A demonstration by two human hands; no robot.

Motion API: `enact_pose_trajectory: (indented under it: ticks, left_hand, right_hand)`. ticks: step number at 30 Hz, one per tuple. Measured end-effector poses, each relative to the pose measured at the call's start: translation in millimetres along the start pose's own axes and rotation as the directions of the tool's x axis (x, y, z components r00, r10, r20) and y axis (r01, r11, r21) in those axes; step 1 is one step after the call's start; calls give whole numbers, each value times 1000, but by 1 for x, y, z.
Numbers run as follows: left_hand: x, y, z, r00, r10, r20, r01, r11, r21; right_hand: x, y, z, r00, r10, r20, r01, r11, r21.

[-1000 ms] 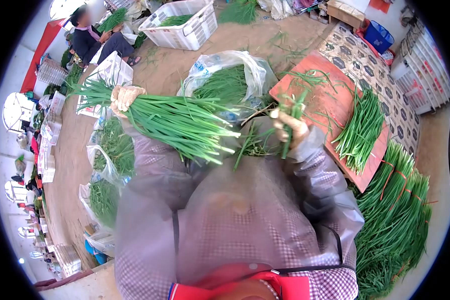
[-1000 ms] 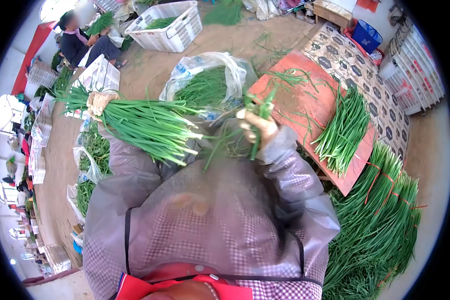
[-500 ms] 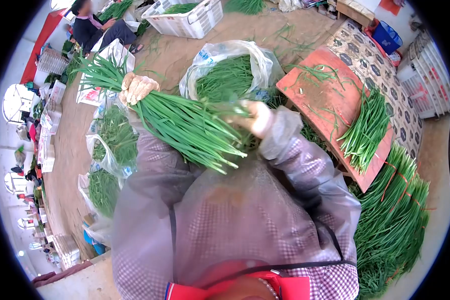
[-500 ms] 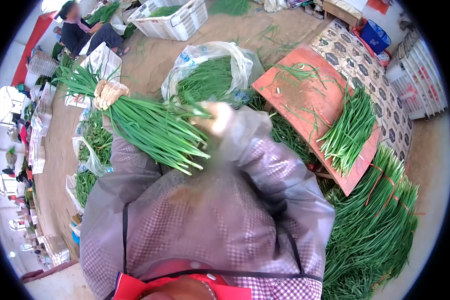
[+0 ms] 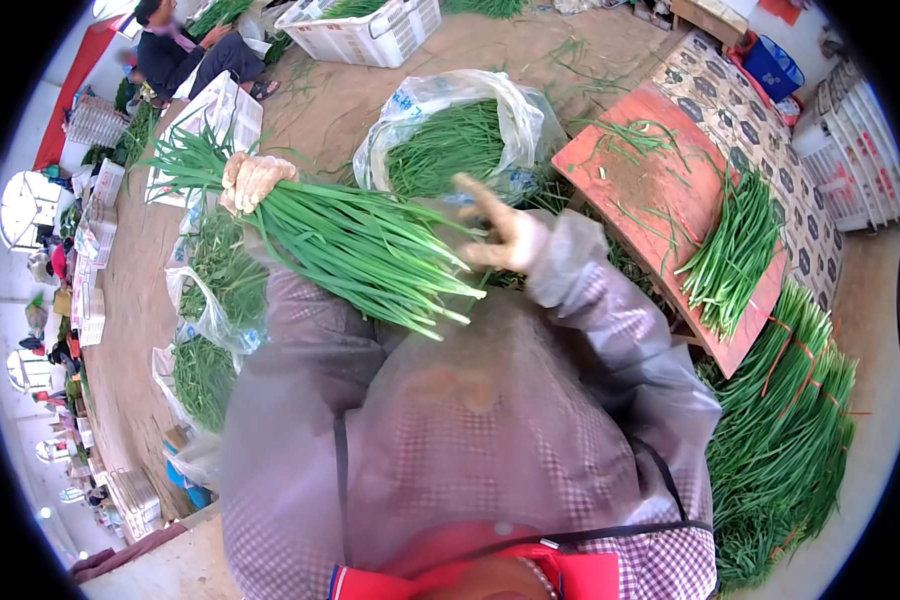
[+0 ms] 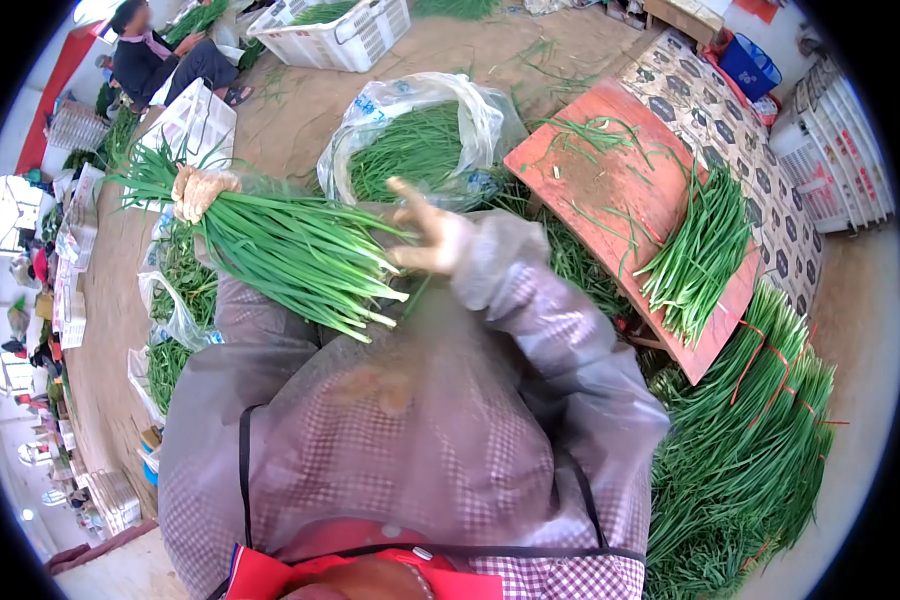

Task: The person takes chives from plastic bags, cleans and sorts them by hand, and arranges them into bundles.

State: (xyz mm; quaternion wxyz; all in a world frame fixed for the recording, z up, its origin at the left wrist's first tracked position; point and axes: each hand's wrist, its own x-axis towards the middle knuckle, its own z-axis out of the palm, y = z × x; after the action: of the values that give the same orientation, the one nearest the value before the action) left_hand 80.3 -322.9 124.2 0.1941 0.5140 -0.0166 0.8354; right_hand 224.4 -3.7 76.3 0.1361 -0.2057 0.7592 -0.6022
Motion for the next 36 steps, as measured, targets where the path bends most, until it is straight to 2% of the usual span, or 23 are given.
enact_pose_trajectory:
  ticks: [1, 2, 5, 6, 8, 9, 10, 11, 12, 13, 14, 15, 16, 17, 19, 21, 23, 25, 27, 28, 30, 31, 36]
  left_hand:
    - [0, -2, 1, 999, 18, -34, -18, 1000, -3]
    - [-3, -2, 3, 997, 37, -69, -37, 999, 0]
    - [-12, -3, 5, 980, 103, -172, -102, 995, 14]
    - [-15, -2, 8, 970, 129, -206, -127, 992, 23]
    - [-21, 1, 7, 959, 165, -230, -164, 986, 24]
    - [-24, 3, 6, 947, 199, -251, -199, 980, 24]
    - [-26, 9, 5, 949, 186, -254, -180, 983, 45]
    - [-27, 13, 2, 949, 189, -251, -183, 982, 47]
    - [-27, 16, -3, 964, 161, -212, -155, 987, 42]
    - [-29, 18, -7, 976, 130, -174, -126, 991, 35]
    - [-32, 18, -9, 976, 127, -175, -124, 992, 30]
    - [-36, 18, -9, 958, 135, -253, -133, 991, 24]
    - [-37, 17, -8, 934, 142, -329, -143, 990, 21]
    - [-36, 14, -6, 934, 142, -327, -143, 990, 23]
    - [-33, 7, -1, 898, 128, -422, -112, 992, 64]
    - [-32, 6, 1, 900, 119, -419, -96, 993, 74]
    - [-33, 4, 1, 897, 117, -425, -92, 993, 79]
    - [-34, 4, 0, 897, 124, -425, -101, 992, 76]
    - [-34, 5, -2, 885, 67, -462, -32, 996, 84]
    - [-35, 6, -2, 871, 41, -489, -10, 998, 65]
    - [-35, 2, -3, 838, 54, -543, -8, 996, 86]
    - [-36, 1, -3, 801, 68, -595, -5, 994, 106]
    - [-38, -3, -15, 758, 40, -651, 36, 994, 103]
  right_hand:
    - [8, -8, 6, 982, 145, 118, -161, 977, 140]
    - [14, -4, 22, 997, -70, -19, 72, 960, 272]
    - [6, 7, 11, 999, -1, 43, -10, 966, 257]
    - [0, 13, 6, 996, 84, 6, -83, 969, 234]
    - [-20, 34, -18, 994, 111, -18, -111, 993, -39]
    - [-33, 61, -35, 979, 202, -13, -199, 953, -230]
    - [-44, 81, -48, 899, 437, -22, -384, 764, -518]
    - [-58, 63, -51, 809, 578, -108, -445, 481, -755]
    - [-64, 66, -51, 919, 357, -165, -339, 507, -792]
    - [-69, 69, -50, 972, 115, -205, -234, 505, -831]
    - [-61, 53, -43, 987, 0, -160, -106, 746, -657]
    - [-47, 25, -33, 981, -125, -149, 51, 905, -423]
    - [-38, -5, -22, 989, -67, -135, 32, 968, -250]
    - [-31, -25, -12, 994, -15, -108, 8, 998, -69]
    - [-16, -33, 2, 995, 26, -100, -12, 990, 141]
    - [-6, -39, 12, 991, 65, -115, -48, 989, 143]
    - [1, -27, 19, 987, -95, -129, 90, 995, -48]
    - [1, -28, 18, 994, -48, -98, 48, 999, -3]
    - [3, -26, 13, 982, 171, 78, -184, 957, 226]
    - [1, -24, 11, 982, 170, 81, -184, 957, 225]
    - [-3, -16, 6, 988, 156, 2, -144, 911, 386]
    - [-6, -8, 0, 987, 158, -39, -136, 932, 337]
    - [-38, 11, -34, 952, 275, -137, -233, 937, 259]
